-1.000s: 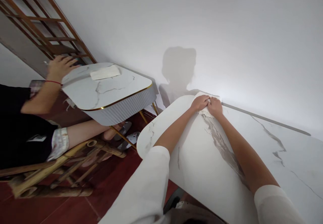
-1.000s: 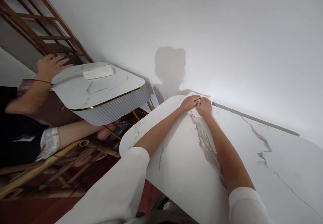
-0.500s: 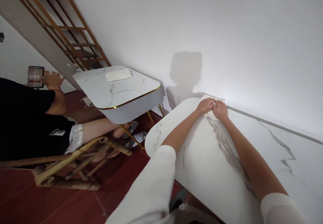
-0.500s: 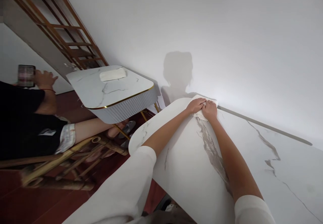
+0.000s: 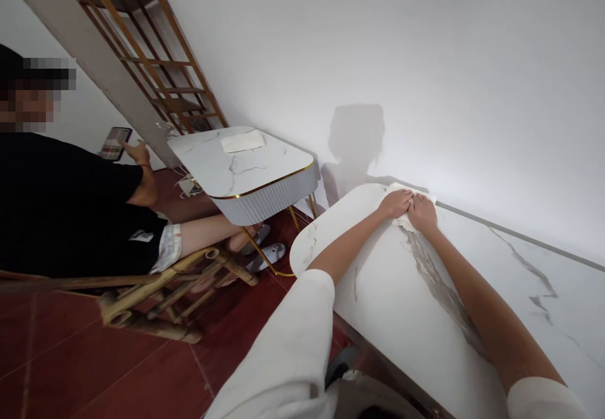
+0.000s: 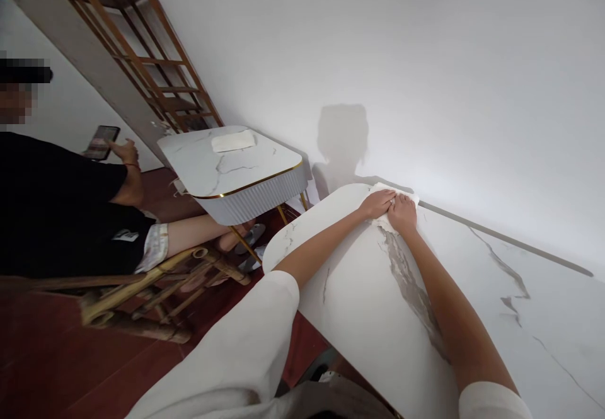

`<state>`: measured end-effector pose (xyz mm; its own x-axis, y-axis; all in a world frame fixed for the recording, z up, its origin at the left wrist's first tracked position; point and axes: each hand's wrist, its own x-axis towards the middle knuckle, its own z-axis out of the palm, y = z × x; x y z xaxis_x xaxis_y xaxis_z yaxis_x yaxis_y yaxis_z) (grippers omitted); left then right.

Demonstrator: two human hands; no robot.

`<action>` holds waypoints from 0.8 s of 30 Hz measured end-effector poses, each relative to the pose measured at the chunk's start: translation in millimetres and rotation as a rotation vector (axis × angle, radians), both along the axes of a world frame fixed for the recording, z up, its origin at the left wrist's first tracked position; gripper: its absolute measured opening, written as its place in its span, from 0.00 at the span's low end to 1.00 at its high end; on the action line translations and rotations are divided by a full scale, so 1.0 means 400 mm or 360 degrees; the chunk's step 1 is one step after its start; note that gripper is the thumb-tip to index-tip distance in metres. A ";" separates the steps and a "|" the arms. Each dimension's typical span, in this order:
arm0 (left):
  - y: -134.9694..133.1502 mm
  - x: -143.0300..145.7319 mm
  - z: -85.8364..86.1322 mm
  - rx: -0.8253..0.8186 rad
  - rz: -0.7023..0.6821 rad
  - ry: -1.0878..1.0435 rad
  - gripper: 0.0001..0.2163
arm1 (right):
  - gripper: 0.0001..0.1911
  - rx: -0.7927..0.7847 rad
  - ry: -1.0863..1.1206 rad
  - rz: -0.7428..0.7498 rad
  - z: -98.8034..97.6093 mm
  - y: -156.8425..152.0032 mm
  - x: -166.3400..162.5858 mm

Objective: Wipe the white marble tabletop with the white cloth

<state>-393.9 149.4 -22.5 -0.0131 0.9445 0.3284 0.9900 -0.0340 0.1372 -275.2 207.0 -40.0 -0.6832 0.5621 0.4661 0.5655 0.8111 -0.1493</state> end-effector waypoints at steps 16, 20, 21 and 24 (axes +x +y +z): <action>-0.421 0.057 -0.023 0.0041 0.0025 0.0116 0.21 | 0.26 0.0060 -0.0077 0.0160 0.004 -0.403 0.069; -0.566 0.102 -0.024 0.0054 0.0195 0.0085 0.22 | 0.27 -0.0030 -0.0127 0.0329 0.016 -0.521 0.095; -0.593 0.117 -0.024 0.0054 0.0243 0.0081 0.22 | 0.27 -0.0049 -0.0132 0.0371 0.018 -0.543 0.106; -0.646 0.167 -0.028 0.0038 0.0366 0.0080 0.23 | 0.28 -0.0088 -0.0166 0.0461 0.023 -0.582 0.147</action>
<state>-326.9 -109.2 -33.6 -0.2103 0.9105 0.3561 0.9775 0.1909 0.0892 -216.5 -25.9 -30.7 -0.8611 0.3598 0.3593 0.3266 0.9330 -0.1513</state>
